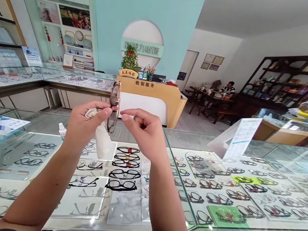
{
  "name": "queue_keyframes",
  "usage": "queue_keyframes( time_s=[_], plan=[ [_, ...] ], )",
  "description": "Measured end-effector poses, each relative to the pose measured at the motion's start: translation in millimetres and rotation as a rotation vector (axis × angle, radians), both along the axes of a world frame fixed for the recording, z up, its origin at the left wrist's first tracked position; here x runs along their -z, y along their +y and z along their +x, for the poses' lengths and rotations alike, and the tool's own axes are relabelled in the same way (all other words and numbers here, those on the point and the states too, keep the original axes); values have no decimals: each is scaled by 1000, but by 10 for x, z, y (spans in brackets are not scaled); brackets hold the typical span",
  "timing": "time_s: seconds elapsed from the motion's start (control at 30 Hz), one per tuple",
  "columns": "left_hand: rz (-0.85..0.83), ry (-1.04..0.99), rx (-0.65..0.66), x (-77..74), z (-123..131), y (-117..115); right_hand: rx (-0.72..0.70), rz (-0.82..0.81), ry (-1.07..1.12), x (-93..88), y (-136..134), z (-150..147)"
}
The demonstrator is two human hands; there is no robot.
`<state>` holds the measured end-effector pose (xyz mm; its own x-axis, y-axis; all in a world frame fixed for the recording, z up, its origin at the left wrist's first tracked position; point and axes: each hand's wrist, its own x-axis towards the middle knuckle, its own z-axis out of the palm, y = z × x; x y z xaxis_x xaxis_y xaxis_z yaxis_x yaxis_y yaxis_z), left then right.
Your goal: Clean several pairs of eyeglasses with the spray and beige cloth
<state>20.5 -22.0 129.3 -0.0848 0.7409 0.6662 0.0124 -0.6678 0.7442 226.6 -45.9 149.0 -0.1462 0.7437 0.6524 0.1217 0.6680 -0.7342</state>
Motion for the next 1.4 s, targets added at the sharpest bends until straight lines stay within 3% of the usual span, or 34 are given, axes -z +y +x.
queue_keyframes(
  time_s=[0.4, 0.67, 0.77, 0.97, 1.07, 1.2, 1.4],
  plan=[
    [45, 37, -12, 113, 138, 87, -94, -55, 25, 82, 210, 28],
    [77, 41, -44, 119, 137, 110, -22, -9, 23, 68, 199, 80],
    [73, 24, -38, 111, 107, 123, 88, 49, 26, 72, 196, 126],
    [61, 91, -74, 110, 72, 154, 554, 271, 105, 121, 197, 184],
    [64, 134, -66, 126, 80, 164, 688, 424, 51, 139, 220, 163],
    [71, 175, -46, 145, 99, 161, 744, 556, -130, 168, 259, 95],
    [85, 158, -43, 133, 122, 140, 703, 528, -223, 198, 273, 3]
  ],
)
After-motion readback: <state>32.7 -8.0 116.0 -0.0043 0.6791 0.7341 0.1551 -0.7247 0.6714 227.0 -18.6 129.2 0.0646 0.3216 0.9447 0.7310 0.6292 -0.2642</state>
